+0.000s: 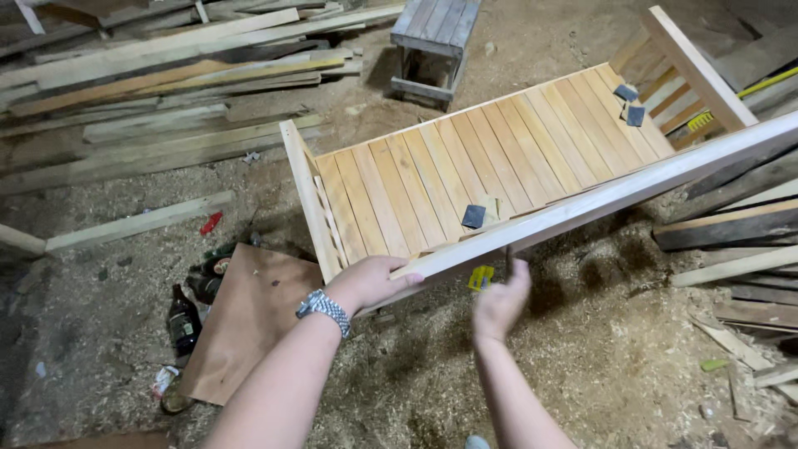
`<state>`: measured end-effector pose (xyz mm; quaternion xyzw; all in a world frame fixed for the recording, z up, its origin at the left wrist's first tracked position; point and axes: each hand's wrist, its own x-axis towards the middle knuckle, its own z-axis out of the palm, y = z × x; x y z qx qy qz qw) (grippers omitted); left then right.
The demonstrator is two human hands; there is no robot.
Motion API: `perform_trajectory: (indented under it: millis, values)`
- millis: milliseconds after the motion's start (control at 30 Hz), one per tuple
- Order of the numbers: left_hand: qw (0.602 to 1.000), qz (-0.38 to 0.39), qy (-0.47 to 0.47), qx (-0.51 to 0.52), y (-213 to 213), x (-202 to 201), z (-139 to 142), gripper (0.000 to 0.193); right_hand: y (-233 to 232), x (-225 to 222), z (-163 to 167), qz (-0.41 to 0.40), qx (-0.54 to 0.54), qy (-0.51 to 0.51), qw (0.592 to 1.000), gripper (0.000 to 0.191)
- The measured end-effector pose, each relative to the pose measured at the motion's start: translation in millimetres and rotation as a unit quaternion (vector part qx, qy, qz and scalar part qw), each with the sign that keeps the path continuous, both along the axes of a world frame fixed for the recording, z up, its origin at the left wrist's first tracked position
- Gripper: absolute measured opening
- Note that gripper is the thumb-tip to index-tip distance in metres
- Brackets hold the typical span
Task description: The person sands a wooden bench frame resting on the ground, rubbing sandpaper along the rails and slats by hand. They work around the frame, sanding different edges and surfaces of the wood.
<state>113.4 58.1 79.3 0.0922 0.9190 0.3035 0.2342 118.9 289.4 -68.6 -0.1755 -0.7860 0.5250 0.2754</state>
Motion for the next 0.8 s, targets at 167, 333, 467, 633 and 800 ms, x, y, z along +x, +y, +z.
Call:
perform_trajectory:
  millis: [167, 333, 467, 633, 800]
  values:
    - [0.998, 0.0, 0.067, 0.007, -1.5, 0.6, -2.6, 0.065, -51.7, -5.3, 6.7, 0.107, 0.264, -0.226, 0.932, 0.059]
    - [0.999, 0.0, 0.035, 0.018, -1.0, -3.6, -6.3, 0.069, -36.4, 9.3, 43.4, 0.234, 0.421, -0.449, 0.753, 0.068]
    - [1.0, 0.002, 0.011, 0.018, -1.8, -3.6, -8.6, 0.066, -20.7, 9.1, 40.2, 0.239, 0.49, -0.396, 0.739, 0.092]
    - [0.998, -0.008, 0.005, 0.058, -2.9, -2.0, -15.4, 0.068, -3.6, 1.4, -9.3, 0.214, 0.571, -0.349, 0.712, 0.077]
    - [0.996, -0.045, 0.048, 0.066, -1.9, -5.7, -28.2, 0.068, -10.9, 5.7, -59.6, 0.133, 0.515, -0.246, 0.81, 0.074]
